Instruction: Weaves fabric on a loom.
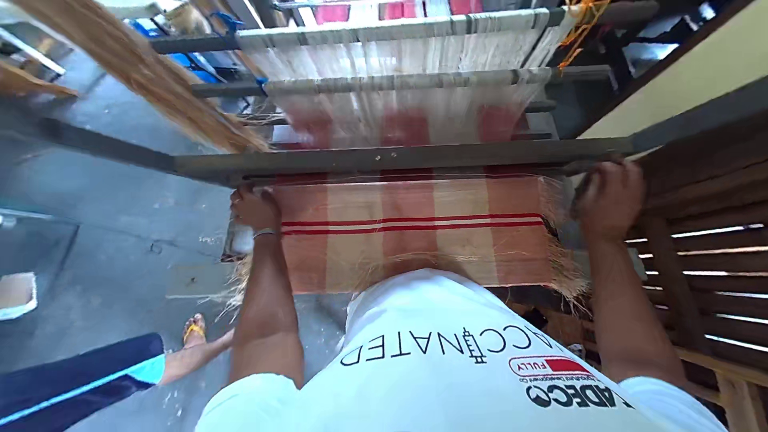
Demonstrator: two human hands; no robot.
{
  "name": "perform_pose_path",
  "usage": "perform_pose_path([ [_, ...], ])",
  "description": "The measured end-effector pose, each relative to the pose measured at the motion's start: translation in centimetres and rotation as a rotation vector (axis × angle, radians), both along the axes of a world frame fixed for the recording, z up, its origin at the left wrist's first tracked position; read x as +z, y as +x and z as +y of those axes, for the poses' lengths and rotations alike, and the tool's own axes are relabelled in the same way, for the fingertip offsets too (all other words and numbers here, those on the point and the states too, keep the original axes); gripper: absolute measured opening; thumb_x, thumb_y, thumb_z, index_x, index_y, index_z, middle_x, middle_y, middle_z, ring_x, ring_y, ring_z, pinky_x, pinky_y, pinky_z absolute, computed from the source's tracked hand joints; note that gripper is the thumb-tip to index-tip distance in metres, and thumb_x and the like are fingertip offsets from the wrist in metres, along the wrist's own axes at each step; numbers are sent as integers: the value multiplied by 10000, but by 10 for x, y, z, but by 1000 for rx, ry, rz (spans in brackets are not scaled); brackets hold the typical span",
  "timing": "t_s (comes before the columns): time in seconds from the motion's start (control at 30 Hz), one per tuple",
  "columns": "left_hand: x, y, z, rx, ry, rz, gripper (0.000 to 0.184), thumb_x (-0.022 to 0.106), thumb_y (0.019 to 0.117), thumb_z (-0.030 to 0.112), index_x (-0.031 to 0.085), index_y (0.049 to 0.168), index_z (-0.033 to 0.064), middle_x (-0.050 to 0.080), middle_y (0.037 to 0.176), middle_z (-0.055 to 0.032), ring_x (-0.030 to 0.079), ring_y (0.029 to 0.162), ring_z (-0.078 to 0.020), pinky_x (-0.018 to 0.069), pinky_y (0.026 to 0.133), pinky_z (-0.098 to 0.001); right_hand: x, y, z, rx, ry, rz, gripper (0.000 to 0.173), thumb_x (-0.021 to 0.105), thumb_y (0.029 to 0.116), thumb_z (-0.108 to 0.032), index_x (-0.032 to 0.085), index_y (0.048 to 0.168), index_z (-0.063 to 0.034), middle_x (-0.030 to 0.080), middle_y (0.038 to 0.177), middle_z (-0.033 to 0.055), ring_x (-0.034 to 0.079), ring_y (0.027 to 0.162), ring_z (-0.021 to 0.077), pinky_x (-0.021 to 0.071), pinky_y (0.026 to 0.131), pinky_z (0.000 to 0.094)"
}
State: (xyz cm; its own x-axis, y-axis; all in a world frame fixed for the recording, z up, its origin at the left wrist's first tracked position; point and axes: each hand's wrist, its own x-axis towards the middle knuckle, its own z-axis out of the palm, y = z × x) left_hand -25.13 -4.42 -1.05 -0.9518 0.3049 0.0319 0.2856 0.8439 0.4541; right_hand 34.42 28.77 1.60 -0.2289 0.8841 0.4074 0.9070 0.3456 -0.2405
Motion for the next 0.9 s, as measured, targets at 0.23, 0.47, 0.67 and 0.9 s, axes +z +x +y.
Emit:
perform_pose_path([
  [0.23,-1,181,16,-623,521,-30,588,503,1063,416,443,1493,20,489,1497,-215,450,1412,-341,382,1174,-527,91,-93,-87,386,100,580,420,609,1009,-174,543,1379,11,544,1346,233,633,1106,245,571,914,367],
  [0.47,7,244,-2,-739,412,-180,677,652,996,326,351,1574,140,660,1275,-158,707,1028,-302,595,870,-546,61,-243,-139,977,-473,842,460,657,1005,-226,428,1363,-50,585,1298,118,685,1052,182,622,879,385],
  [0.67,-26,207,-91,-463,589,-242,605,634,1007,313,420,1500,34,676,1217,-159,687,1070,-221,582,943,-451,3,-272,-72,498,-299,-99,803,367,1013,-693,625,1284,18,627,1287,261,539,1281,450,298,1148,654],
  [0.9,-33,184,-169,-148,676,-253,733,632,998,339,292,1539,-20,656,1171,-184,684,809,-166,602,734,-372,-14,-274,-73,451,-123,-107,827,354,981,-753,653,1209,-16,670,1193,225,602,1175,426,359,1090,630],
])
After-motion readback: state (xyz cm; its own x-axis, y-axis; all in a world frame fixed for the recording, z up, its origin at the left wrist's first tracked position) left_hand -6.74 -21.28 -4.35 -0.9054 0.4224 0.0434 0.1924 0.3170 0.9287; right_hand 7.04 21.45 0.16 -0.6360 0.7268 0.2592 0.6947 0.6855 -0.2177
